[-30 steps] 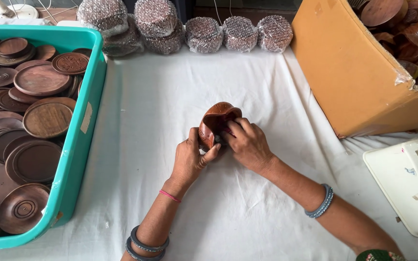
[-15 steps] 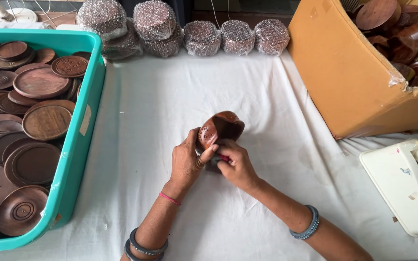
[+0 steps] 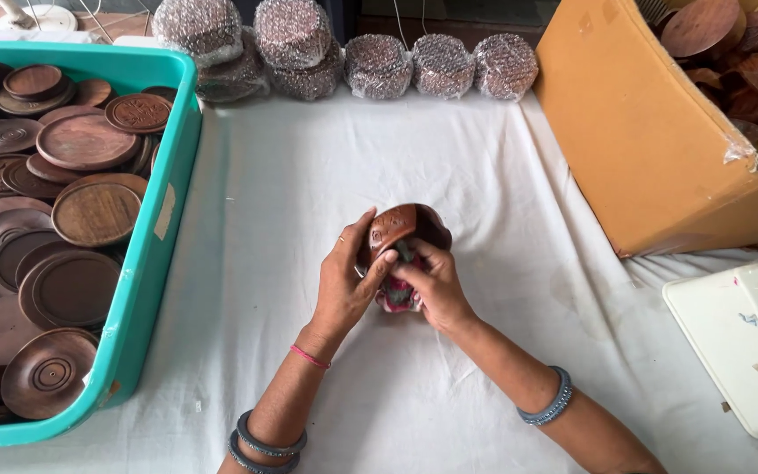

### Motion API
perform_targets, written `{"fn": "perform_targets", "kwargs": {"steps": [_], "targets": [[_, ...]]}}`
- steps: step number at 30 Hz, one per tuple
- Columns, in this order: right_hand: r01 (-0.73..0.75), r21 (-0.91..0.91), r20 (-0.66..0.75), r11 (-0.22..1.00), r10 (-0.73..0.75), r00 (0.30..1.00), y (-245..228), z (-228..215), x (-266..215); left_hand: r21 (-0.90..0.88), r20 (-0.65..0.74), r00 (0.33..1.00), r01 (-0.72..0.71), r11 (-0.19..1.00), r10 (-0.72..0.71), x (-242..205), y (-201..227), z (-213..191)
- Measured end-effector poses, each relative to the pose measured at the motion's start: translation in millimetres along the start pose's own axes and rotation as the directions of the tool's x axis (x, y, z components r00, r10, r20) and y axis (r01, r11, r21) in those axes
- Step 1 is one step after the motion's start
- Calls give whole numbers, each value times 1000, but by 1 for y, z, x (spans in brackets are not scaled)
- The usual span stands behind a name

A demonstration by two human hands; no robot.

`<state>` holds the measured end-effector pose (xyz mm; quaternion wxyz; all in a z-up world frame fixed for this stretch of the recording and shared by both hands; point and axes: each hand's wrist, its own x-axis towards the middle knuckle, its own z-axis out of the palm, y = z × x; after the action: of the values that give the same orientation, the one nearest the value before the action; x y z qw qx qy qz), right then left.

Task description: The person is wiping wooden coasters and bowls with a cloth and organizing them in containers.

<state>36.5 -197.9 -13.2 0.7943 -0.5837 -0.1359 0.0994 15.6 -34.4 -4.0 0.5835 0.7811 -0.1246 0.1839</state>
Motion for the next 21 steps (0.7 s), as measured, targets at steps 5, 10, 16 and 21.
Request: {"fn": "perform_targets", "kwargs": {"steps": [5, 10, 16, 21], "targets": [[309, -716, 270, 627, -160, 950, -28, -22, -14, 344, 19, 1000, -24, 939, 18, 21, 37, 10], [443, -892, 451, -89, -248, 857, -69, -52, -12, 544, 98, 993, -4, 839, -59, 43, 49, 33], [322, -864, 453, -388, -317, 833, -61, -80, -16, 611, 208, 963, -265, 746, 172, 49, 54, 63], [269, -909, 374, -318, -342, 862, -23, -91, -26, 563, 195, 947, -321, 762, 255, 50, 54, 69]]}}
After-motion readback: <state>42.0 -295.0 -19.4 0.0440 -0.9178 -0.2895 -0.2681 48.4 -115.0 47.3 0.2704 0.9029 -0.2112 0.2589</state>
